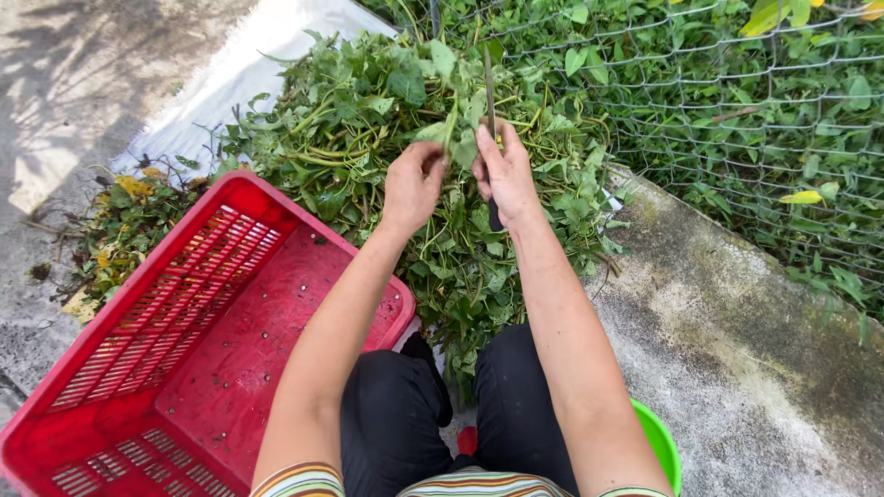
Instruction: The person sits on the ground and uses a knife to trim green leafy vegetable stems. They repeatedly pick up stems, cut them into smaller pieces, and place the cut pieces into a red plastic basket. The person continues this process throughout the clip.
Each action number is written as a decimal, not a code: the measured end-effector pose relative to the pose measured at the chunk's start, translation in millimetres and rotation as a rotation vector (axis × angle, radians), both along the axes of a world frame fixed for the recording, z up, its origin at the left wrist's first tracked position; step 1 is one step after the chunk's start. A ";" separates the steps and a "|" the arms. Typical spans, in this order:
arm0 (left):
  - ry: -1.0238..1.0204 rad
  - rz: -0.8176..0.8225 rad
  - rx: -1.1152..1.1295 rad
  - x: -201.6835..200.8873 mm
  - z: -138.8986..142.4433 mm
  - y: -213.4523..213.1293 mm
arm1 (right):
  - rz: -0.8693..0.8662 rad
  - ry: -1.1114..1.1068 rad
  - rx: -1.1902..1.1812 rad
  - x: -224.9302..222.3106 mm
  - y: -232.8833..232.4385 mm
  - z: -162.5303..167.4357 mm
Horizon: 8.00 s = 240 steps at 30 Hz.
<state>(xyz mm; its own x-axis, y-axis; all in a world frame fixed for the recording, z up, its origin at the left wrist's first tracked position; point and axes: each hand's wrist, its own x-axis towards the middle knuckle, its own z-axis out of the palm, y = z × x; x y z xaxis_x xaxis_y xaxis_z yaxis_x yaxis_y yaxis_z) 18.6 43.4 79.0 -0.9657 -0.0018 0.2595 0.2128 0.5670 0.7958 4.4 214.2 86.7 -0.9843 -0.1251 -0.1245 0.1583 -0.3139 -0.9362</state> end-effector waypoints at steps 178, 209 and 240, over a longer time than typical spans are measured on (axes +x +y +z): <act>0.056 -0.047 -1.127 -75.9 -38.1 -131.2 | -0.443 -0.192 0.051 49.7 90.4 -127.2; 0.363 -0.227 -1.041 -55.2 -65.4 -1.6 | -0.294 -0.177 0.185 38.8 61.2 -115.9; -0.141 -0.306 -0.182 -23.2 -6.1 -9.8 | 0.260 -0.093 0.159 44.9 24.7 -39.5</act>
<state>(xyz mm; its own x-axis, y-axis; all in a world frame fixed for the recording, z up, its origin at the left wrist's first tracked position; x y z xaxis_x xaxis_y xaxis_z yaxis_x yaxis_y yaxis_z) -4.6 33.5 72.8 -0.9406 0.3262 0.0937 0.2899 0.6288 0.7215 49.3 238.9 47.2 -0.9056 -0.3423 -0.2503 0.3008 -0.1024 -0.9482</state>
